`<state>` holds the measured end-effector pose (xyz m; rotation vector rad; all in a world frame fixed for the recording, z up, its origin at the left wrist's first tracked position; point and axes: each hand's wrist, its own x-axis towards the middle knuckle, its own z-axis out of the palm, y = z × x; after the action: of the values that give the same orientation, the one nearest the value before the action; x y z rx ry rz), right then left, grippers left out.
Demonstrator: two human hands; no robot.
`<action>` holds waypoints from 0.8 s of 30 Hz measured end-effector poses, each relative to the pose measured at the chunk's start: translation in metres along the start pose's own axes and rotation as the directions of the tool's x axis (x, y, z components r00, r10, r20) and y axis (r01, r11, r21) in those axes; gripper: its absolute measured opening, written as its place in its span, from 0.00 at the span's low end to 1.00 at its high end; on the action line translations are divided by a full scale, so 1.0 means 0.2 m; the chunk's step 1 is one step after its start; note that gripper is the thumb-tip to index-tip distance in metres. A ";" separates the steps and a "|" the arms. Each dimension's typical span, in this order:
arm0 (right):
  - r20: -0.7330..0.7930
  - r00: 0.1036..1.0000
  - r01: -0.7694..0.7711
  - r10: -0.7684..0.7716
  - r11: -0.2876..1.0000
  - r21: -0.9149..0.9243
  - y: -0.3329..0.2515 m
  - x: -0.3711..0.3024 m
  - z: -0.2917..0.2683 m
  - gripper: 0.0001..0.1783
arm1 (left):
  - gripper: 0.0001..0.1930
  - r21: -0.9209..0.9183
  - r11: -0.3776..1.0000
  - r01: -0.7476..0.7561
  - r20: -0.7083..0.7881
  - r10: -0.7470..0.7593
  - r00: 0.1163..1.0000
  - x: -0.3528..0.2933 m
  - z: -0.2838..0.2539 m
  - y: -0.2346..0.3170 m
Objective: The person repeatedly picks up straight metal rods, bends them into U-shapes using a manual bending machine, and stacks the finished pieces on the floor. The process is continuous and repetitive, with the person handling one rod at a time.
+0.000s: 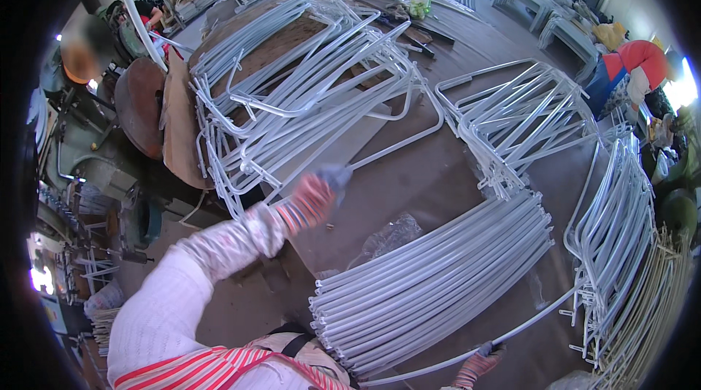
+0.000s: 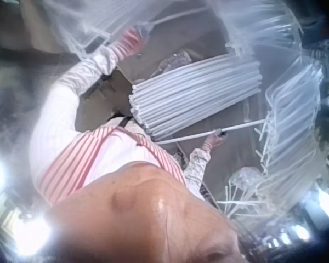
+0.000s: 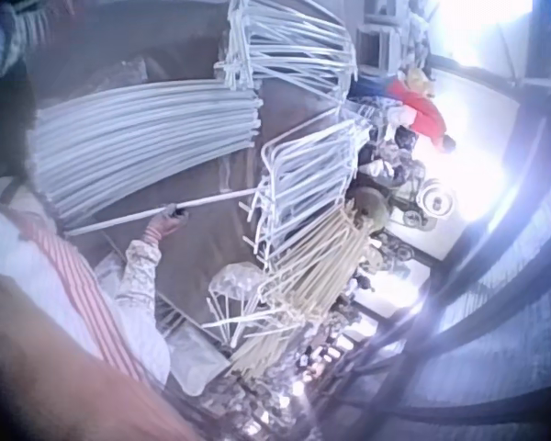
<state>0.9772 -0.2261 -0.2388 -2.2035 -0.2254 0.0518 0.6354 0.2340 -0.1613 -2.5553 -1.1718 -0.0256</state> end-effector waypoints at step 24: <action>0.158 0.945 0.037 -0.285 0.577 0.816 -1.29 -0.87 -0.22 0.09 | 0.11 -0.886 0.408 0.222 0.004 -0.471 0.882 -1.11 -0.66 -0.30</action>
<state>0.7753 -0.1411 -0.0138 -1.2267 -0.4609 0.3034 0.4601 0.0682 -0.0524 -2.8220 -1.9205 -1.3708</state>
